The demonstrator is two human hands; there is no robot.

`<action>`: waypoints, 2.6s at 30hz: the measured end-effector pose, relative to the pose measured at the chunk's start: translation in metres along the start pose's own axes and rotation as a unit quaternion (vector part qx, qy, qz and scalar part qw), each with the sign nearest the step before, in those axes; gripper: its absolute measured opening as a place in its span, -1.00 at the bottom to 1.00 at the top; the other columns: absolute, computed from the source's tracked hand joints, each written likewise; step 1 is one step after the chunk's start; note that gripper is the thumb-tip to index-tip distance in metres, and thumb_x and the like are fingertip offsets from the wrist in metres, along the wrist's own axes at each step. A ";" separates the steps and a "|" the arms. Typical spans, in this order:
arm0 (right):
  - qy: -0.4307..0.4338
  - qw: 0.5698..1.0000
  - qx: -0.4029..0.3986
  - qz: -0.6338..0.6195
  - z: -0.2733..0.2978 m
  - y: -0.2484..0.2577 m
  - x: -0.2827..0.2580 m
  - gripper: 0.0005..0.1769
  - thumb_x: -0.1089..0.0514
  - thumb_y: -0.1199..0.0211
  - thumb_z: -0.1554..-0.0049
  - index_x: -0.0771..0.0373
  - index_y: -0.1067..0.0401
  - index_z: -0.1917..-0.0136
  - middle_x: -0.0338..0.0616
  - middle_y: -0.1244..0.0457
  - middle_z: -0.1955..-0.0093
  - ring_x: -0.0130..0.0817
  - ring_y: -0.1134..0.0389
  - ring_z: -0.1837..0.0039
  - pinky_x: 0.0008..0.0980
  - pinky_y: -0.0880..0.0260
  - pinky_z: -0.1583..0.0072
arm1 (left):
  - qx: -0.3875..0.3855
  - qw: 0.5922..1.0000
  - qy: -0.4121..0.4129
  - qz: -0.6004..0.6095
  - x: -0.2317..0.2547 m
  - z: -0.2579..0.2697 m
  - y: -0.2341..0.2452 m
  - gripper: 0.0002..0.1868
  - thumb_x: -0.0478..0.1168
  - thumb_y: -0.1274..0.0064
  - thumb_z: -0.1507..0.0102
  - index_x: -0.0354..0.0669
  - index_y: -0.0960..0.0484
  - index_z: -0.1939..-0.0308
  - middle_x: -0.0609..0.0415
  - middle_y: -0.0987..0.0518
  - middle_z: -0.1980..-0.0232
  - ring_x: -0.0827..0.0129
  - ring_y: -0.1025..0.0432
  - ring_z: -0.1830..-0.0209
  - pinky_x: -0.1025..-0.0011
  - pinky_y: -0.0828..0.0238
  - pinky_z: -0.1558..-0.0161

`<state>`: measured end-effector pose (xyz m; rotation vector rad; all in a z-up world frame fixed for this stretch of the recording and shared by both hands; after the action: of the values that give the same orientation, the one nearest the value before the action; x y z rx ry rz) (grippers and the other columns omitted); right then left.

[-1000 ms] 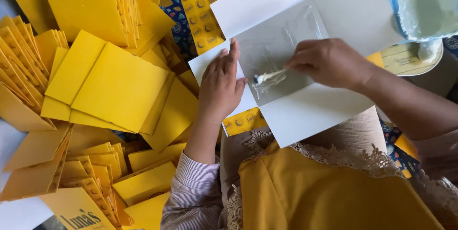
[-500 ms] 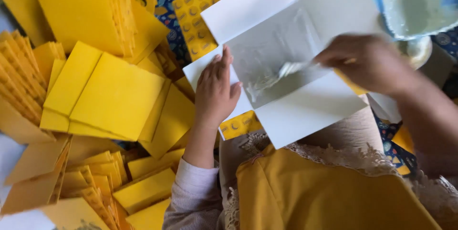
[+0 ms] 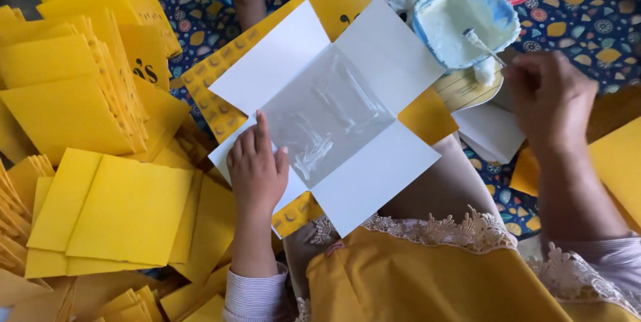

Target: Applying glue to paper templates and folding them to assemble boxes or envelopes.

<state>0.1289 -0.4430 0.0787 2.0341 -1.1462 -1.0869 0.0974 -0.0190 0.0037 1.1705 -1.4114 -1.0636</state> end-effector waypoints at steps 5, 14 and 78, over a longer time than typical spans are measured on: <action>0.022 1.000 0.003 0.000 -0.004 0.000 -0.017 -0.85 0.65 -0.42 -0.32 0.63 -0.62 -0.15 0.20 -0.46 -0.11 -0.15 -0.43 0.05 -0.32 -0.35 -0.08 | 0.067 0.997 -0.029 0.028 0.002 0.006 0.002 -0.21 -0.09 -0.06 -0.30 -0.26 -0.11 -0.54 -0.15 -0.45 -0.27 -0.05 -0.37 -0.22 0.01 -0.21 -0.24; 0.155 0.967 0.105 0.171 0.005 0.005 -0.024 -0.61 0.31 -0.72 -0.26 0.33 -0.70 -0.31 0.12 -0.31 -0.47 -0.01 -0.32 -0.30 -0.06 -0.38 -0.29 | 0.089 0.993 -0.005 0.078 -0.005 0.010 -0.001 -0.19 -0.09 -0.12 -0.27 -0.18 -0.12 -0.53 -0.11 -0.43 -0.33 -0.02 -0.30 -0.35 -0.02 -0.08 -0.38; -0.303 0.832 -0.167 -0.433 0.040 -0.099 -0.029 -0.93 0.35 0.03 -0.44 0.40 -0.20 -0.19 0.05 -0.33 -0.17 -0.35 -0.33 -0.07 -0.46 -0.43 -0.18 | 0.141 0.979 0.002 0.145 -0.012 0.014 0.001 0.06 -0.21 -0.22 -0.24 -0.20 0.24 -0.60 0.01 -0.57 -0.28 0.14 -0.45 -0.32 0.08 -0.17 -0.46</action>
<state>0.1282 -0.3735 -0.0072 1.9639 -0.1348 -2.3074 0.0840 -0.0063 0.0008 1.1188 -1.7095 -0.6725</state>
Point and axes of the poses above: each hand's wrist, its own z-axis away from the middle knuckle, its own y-axis out of the back of the hand, x = y × z, the point moved 8 cm from there along -z, towards the middle knuckle
